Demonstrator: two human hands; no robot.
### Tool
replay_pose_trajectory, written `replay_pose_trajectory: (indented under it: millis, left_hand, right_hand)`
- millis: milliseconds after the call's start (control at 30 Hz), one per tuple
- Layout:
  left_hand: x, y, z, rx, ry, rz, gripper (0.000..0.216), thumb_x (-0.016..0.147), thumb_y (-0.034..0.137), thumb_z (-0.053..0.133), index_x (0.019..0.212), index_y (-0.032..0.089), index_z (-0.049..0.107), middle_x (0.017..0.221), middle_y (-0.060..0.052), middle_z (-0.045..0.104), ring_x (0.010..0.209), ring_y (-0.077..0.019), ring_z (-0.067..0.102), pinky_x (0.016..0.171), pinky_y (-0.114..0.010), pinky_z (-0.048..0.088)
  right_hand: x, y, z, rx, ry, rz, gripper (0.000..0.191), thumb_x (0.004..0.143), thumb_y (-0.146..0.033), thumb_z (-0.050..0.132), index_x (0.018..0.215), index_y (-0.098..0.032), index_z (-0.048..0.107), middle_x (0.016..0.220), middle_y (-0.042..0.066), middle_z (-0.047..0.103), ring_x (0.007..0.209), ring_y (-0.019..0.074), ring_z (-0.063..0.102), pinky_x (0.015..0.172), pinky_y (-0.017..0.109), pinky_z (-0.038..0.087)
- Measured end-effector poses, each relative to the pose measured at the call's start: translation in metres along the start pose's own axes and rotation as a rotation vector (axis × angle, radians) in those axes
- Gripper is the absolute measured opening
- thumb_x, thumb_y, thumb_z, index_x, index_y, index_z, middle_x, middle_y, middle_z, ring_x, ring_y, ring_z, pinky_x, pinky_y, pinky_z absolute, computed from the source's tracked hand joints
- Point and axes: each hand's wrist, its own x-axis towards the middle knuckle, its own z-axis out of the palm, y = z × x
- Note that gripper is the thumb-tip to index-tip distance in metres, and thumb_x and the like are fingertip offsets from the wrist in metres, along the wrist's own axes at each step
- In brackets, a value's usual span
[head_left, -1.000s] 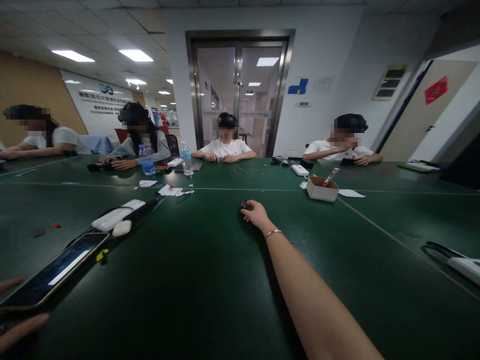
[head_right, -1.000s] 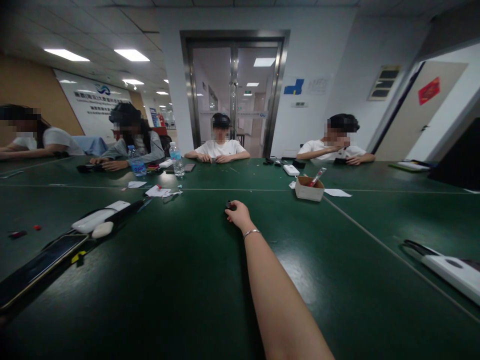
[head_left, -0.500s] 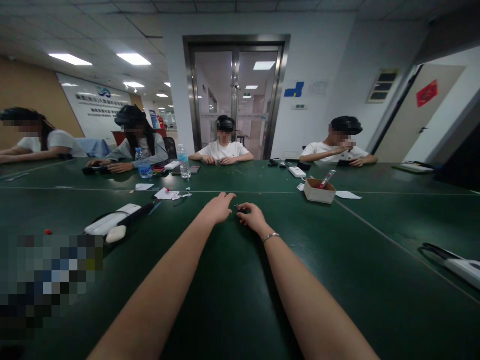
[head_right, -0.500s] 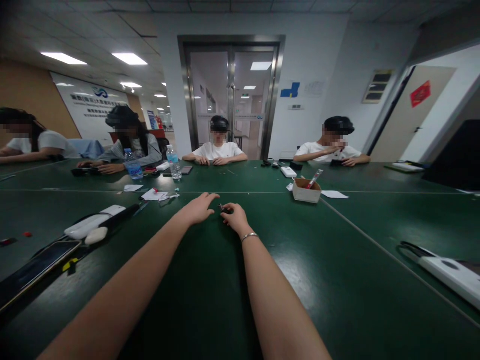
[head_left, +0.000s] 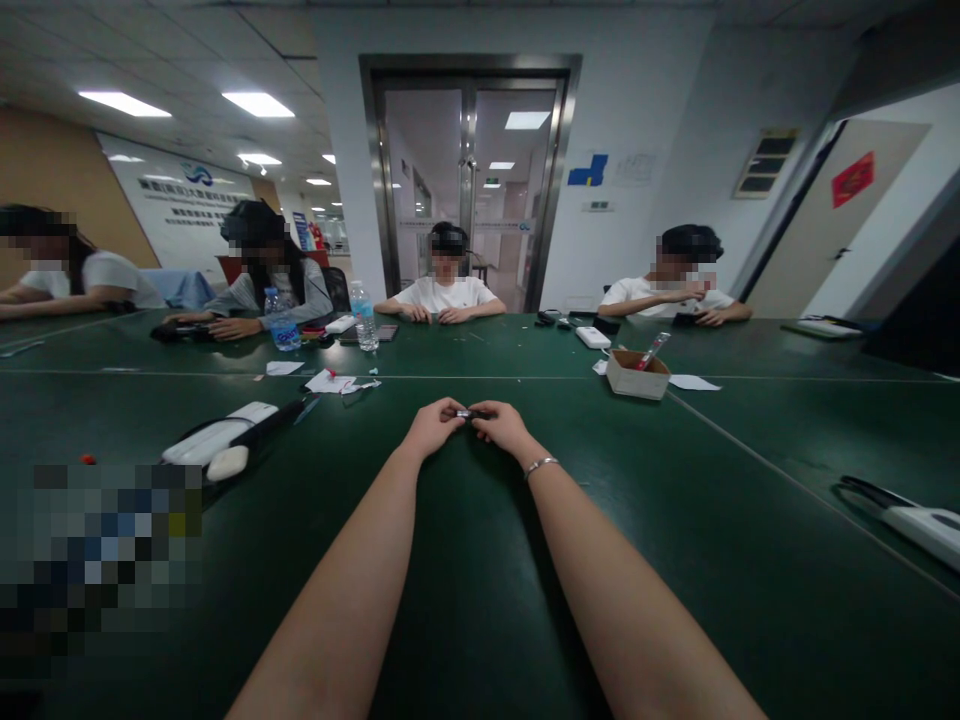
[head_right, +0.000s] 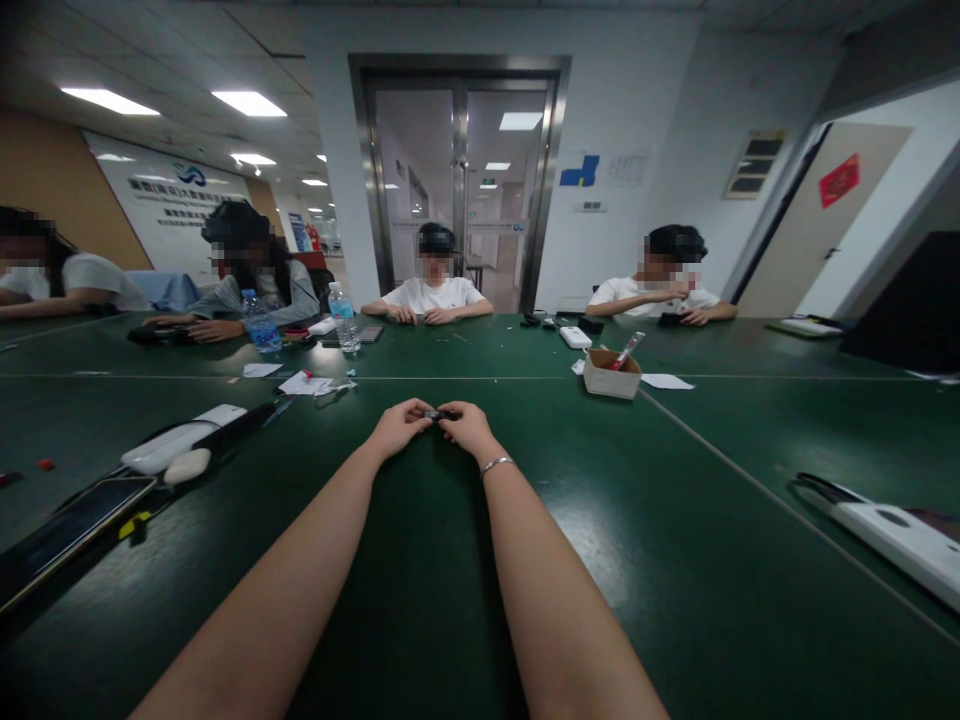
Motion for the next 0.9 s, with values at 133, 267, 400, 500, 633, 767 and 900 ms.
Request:
replay_pose_trajectory:
  millis: [133, 267, 400, 500, 633, 767, 900]
  left_hand:
    - [0.001, -0.003, 0.001, -0.012, 0.025, -0.045, 0.018, 0.074, 0.014, 0.061, 0.092, 0.017, 0.063, 0.085, -0.004, 0.067, 0.074, -0.0140, 0.062, 0.073, -0.027, 0.051]
    - [-0.001, 0.001, 0.000, 0.000, 0.036, -0.043, 0.018, 0.074, 0.014, 0.062, 0.091, 0.017, 0.065, 0.087, -0.005, 0.068, 0.076, -0.0143, 0.063, 0.075, -0.027, 0.051]
    - [-0.002, 0.002, 0.000, -0.002, 0.025, -0.049, 0.019, 0.075, 0.016, 0.062, 0.093, 0.017, 0.065, 0.084, -0.005, 0.068, 0.072, -0.0138, 0.062, 0.073, -0.027, 0.050]
    - [-0.001, 0.001, -0.001, 0.009, 0.031, -0.044, 0.020, 0.074, 0.019, 0.063, 0.094, 0.017, 0.066, 0.081, -0.004, 0.067, 0.071, -0.0141, 0.061, 0.074, -0.027, 0.049]
    - [0.000, -0.002, 0.000, 0.020, 0.018, -0.043, 0.021, 0.076, 0.028, 0.062, 0.093, 0.017, 0.067, 0.077, -0.004, 0.067, 0.067, -0.0147, 0.060, 0.068, -0.027, 0.048]
    - [0.001, -0.006, 0.000, 0.018, 0.008, -0.053, 0.026, 0.076, 0.035, 0.061, 0.094, 0.017, 0.067, 0.074, -0.004, 0.066, 0.065, -0.0147, 0.059, 0.065, -0.026, 0.046]
    - [0.001, -0.006, 0.000, 0.044, 0.006, -0.065, 0.031, 0.077, 0.043, 0.057, 0.089, 0.016, 0.067, 0.072, -0.004, 0.065, 0.065, -0.0149, 0.058, 0.063, -0.026, 0.045]
  right_hand:
    - [0.002, 0.003, -0.006, 0.163, -0.032, 0.056, 0.025, 0.082, 0.001, 0.052, 0.104, -0.007, 0.061, 0.056, 0.000, 0.061, 0.045, 0.0072, 0.057, 0.044, 0.014, 0.048]
    - [0.002, 0.005, -0.011, 0.322, -0.046, 0.075, 0.025, 0.080, 0.003, 0.055, 0.100, -0.009, 0.062, 0.068, 0.003, 0.065, 0.054, 0.0091, 0.064, 0.054, 0.016, 0.054]
    - [0.000, 0.004, -0.014, 0.422, -0.092, 0.077, 0.023, 0.081, 0.002, 0.054, 0.101, -0.009, 0.061, 0.073, 0.005, 0.065, 0.059, 0.0102, 0.066, 0.059, 0.017, 0.056]
    - [-0.001, 0.002, -0.015, 0.446, -0.092, 0.077, 0.020, 0.083, 0.000, 0.055, 0.099, -0.010, 0.062, 0.075, 0.005, 0.064, 0.060, 0.0105, 0.066, 0.060, 0.018, 0.057]
    - [-0.002, 0.003, -0.015, 0.450, -0.091, 0.073, 0.023, 0.081, 0.002, 0.056, 0.099, -0.012, 0.063, 0.077, 0.003, 0.061, 0.061, 0.0103, 0.066, 0.064, 0.020, 0.058]
    - [-0.001, 0.005, -0.016, 0.463, -0.080, 0.082, 0.026, 0.080, 0.004, 0.055, 0.100, -0.011, 0.062, 0.086, 0.005, 0.062, 0.063, 0.0104, 0.066, 0.067, 0.022, 0.059]
    - [0.001, 0.007, -0.016, 0.471, -0.095, 0.090, 0.024, 0.078, 0.003, 0.058, 0.098, -0.010, 0.063, 0.098, 0.008, 0.063, 0.068, 0.0110, 0.066, 0.073, 0.025, 0.059]
